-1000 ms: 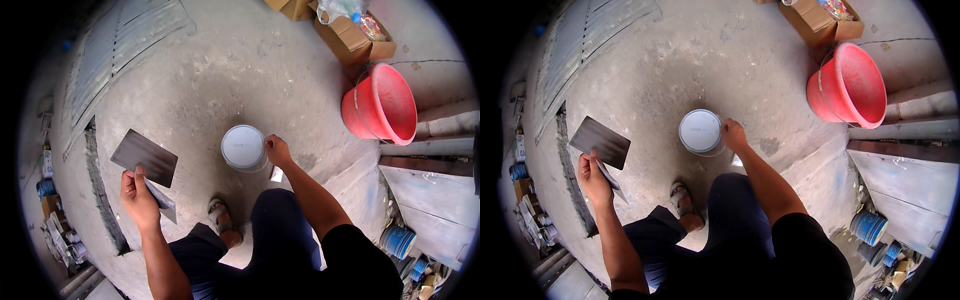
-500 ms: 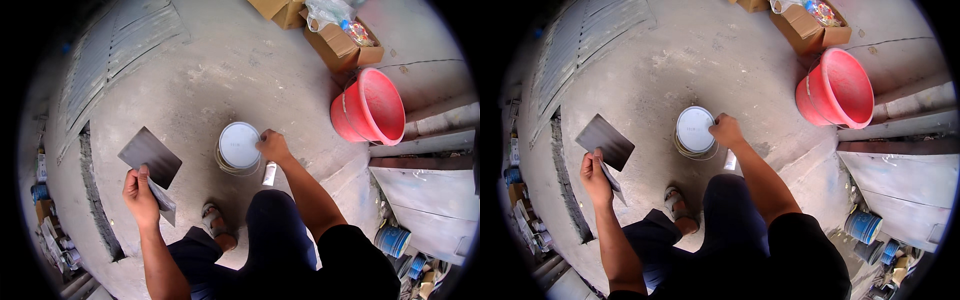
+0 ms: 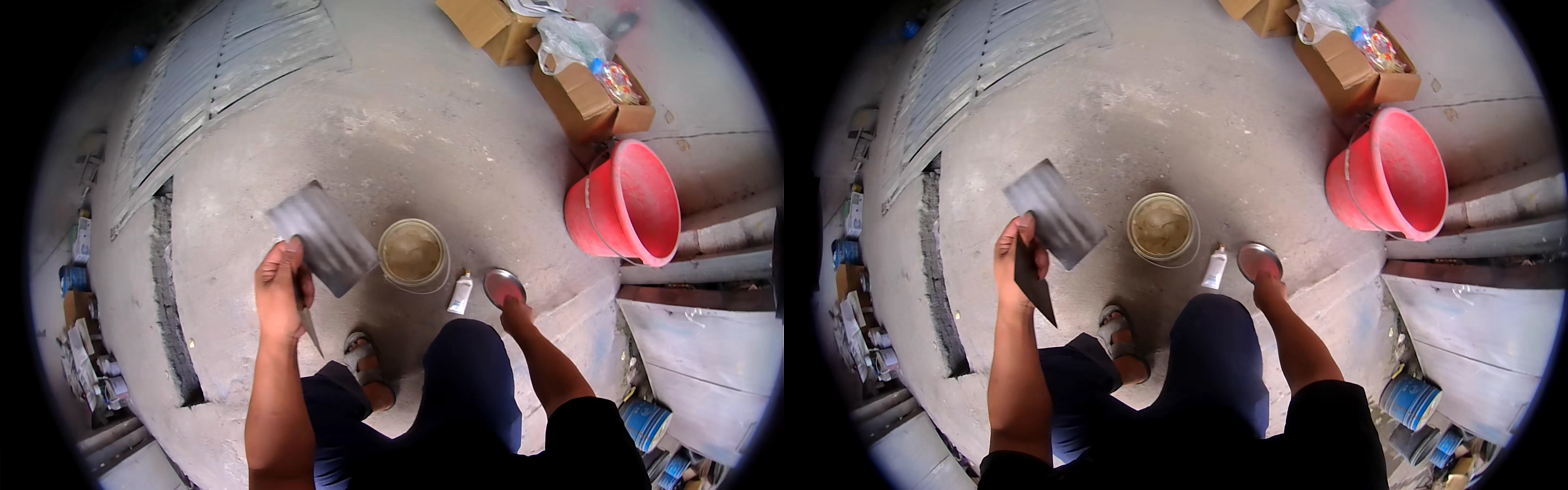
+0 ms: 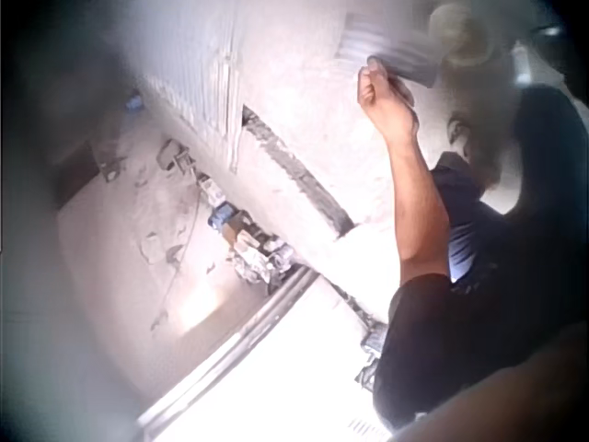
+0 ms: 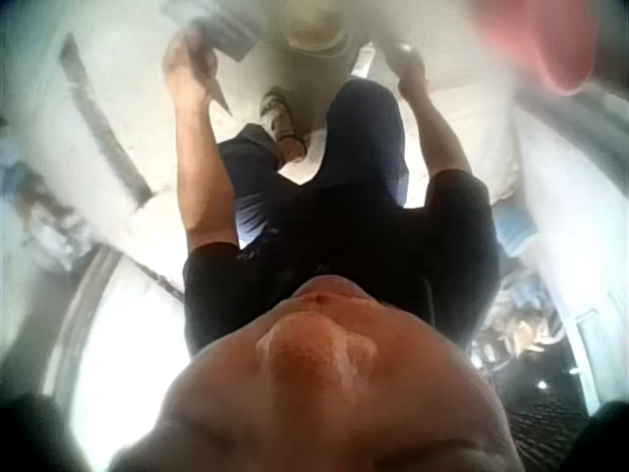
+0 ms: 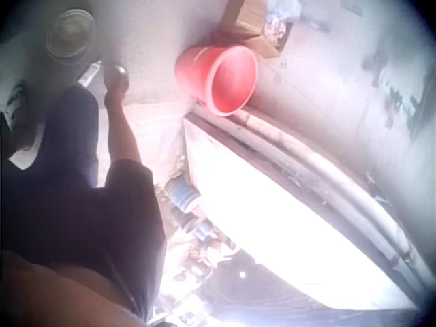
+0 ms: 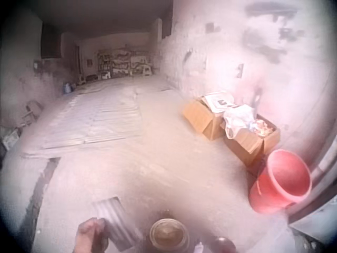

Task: The person sands the front bumper and fender of a silver car using a sanding block and sandpaper. They switch between different grits of sandpaper and inspect the surface by hand. The person also handles a container of filler material and a small tube of liquid.

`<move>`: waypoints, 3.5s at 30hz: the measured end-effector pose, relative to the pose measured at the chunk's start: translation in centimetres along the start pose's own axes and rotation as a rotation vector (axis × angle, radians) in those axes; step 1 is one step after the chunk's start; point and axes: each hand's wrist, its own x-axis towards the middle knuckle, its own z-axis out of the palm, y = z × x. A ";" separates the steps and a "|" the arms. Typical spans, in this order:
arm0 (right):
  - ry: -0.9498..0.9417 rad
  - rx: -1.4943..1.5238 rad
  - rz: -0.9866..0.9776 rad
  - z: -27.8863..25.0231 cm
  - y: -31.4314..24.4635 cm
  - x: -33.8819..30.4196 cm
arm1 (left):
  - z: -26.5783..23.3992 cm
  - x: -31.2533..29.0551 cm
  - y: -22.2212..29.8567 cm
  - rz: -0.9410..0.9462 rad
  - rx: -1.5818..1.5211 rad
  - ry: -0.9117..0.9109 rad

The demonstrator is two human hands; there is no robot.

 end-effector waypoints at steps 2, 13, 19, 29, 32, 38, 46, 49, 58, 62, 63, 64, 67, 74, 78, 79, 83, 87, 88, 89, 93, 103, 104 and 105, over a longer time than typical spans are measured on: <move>-0.049 0.018 0.021 1.1 -1.0 -0.6 | 0.3 -0.2 -0.3 -0.013 -0.093 -0.057; 0.923 0.447 -1.034 -24.4 -24.3 -8.0 | 0.9 -0.4 -1.1 -0.185 -0.433 -0.207; 0.767 0.678 -1.127 -20.3 -26.1 -10.4 | -0.3 0.2 -1.4 -0.219 -0.852 -0.320; 0.622 0.645 -1.220 -18.7 -31.2 -13.6 | -1.9 1.2 -2.6 -0.262 -0.956 -0.323; 0.603 0.619 -1.224 -17.5 -30.6 -14.3 | -2.2 1.7 -1.6 -0.189 -1.042 -0.330; 0.591 0.807 -1.164 -19.7 -30.1 -14.2 | -3.7 2.0 -1.0 -0.126 -1.048 -0.247; 0.677 0.585 -1.240 -21.3 -32.5 -13.3 | -3.2 1.2 -1.3 -0.196 -1.003 -0.369; 0.645 0.592 -1.272 -20.8 -32.2 -12.7 | -3.1 1.3 -1.4 -0.172 -0.989 -0.403; 0.582 0.704 -1.291 -20.4 -32.3 -13.1 | -3.3 1.6 -1.2 -0.161 -1.043 -0.375; 0.544 0.775 -1.389 -19.0 -30.3 -11.9 | -3.2 1.9 -0.8 -0.127 -1.096 -0.367; 0.523 0.779 -1.402 -18.8 -29.9 -11.7 | -3.2 1.7 -0.7 -0.127 -1.095 -0.346; 0.501 0.782 -1.413 -18.6 -29.6 -11.5 | -3.4 1.6 -0.6 -0.127 -1.093 -0.326; 0.556 0.827 -1.370 -18.6 -29.3 -11.4 | -4.6 2.1 -0.1 -0.185 -1.173 -0.388; 0.898 0.730 -1.347 -20.4 -32.5 -11.5 | -2.7 0.7 -0.8 -0.202 -0.840 -0.284; 0.524 1.131 -1.183 -20.7 -30.0 -12.6 | -2.3 0.5 -0.6 -0.047 -0.578 0.225; 0.456 1.199 -0.999 -21.0 -28.3 -12.6 | -1.9 0.6 0.1 0.025 -0.513 0.252; 0.220 1.627 -0.423 -20.5 -21.7 -7.4 | -4.2 0.9 0.7 0.194 -0.397 0.301; 0.108 1.046 -0.362 -16.9 -17.1 -1.0 | -3.9 0.9 1.1 0.227 -0.374 0.296; 0.091 0.869 -0.332 -16.2 -16.8 -0.1 | -3.8 1.0 1.1 0.230 -0.371 0.296; 0.276 0.681 -0.485 -14.8 -17.2 1.3 | -3.6 1.0 1.2 0.193 -0.345 0.314; 0.331 0.194 -0.672 -10.5 -20.0 5.4 | -3.7 0.4 1.8 0.066 -0.214 0.306; 0.162 -0.215 -0.697 -6.1 -24.1 9.4 | -3.5 -0.7 2.2 0.070 -0.208 0.351; 0.126 -0.224 -0.712 -6.1 -24.2 9.5 | -3.7 -0.8 2.2 0.071 -0.206 0.337; 0.111 -0.237 -0.757 -6.2 -24.1 9.6 | -4.0 -0.9 2.2 0.073 -0.204 0.323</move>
